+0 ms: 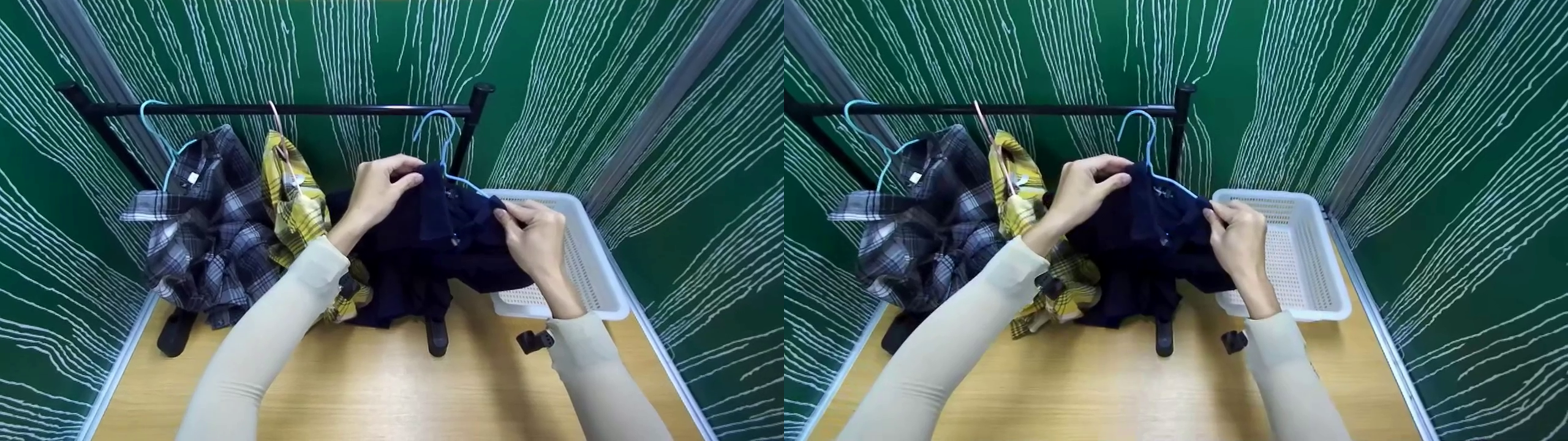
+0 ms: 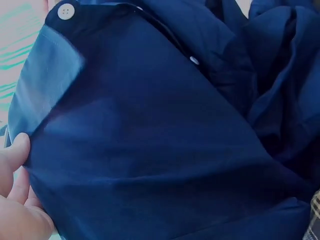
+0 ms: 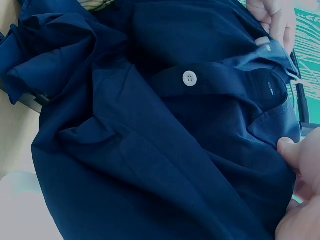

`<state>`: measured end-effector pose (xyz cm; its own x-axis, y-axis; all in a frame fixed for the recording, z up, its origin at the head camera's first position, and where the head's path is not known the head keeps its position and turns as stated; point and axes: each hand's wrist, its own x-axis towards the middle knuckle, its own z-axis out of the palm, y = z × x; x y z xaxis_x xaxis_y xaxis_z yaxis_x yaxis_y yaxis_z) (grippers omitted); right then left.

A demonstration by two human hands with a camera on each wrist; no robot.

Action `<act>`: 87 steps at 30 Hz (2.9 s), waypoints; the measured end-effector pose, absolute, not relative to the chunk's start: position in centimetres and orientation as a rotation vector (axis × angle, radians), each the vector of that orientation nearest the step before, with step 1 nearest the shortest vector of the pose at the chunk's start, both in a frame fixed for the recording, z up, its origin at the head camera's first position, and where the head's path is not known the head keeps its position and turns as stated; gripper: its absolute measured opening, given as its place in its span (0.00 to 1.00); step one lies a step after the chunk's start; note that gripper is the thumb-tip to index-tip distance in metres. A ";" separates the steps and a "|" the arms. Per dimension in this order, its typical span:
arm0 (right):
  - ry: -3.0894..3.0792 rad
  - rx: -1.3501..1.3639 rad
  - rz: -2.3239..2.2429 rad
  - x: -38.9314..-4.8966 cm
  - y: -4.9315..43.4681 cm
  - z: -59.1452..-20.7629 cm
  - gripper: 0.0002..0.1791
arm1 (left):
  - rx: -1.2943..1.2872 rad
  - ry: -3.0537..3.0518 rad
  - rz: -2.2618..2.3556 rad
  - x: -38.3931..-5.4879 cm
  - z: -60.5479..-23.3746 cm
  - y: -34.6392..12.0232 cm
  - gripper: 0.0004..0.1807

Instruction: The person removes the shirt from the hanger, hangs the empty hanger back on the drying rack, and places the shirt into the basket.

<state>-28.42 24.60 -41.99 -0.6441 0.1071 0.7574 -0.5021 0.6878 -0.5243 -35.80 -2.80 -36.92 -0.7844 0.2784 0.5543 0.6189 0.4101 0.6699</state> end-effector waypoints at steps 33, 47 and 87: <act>-2.159 0.372 0.905 -28.5 23.9 -41.3 0.08 | -0.744 -2.312 -1.364 -35.4 -36.0 -1.4 0.11; -2.280 0.301 0.998 -28.1 26.7 -41.8 0.08 | -0.764 -2.302 -1.283 -35.7 -36.5 -2.3 0.10; -3.119 0.054 0.846 -27.9 28.9 -36.5 0.49 | -0.823 -2.276 -1.212 -35.0 -36.2 -2.0 0.10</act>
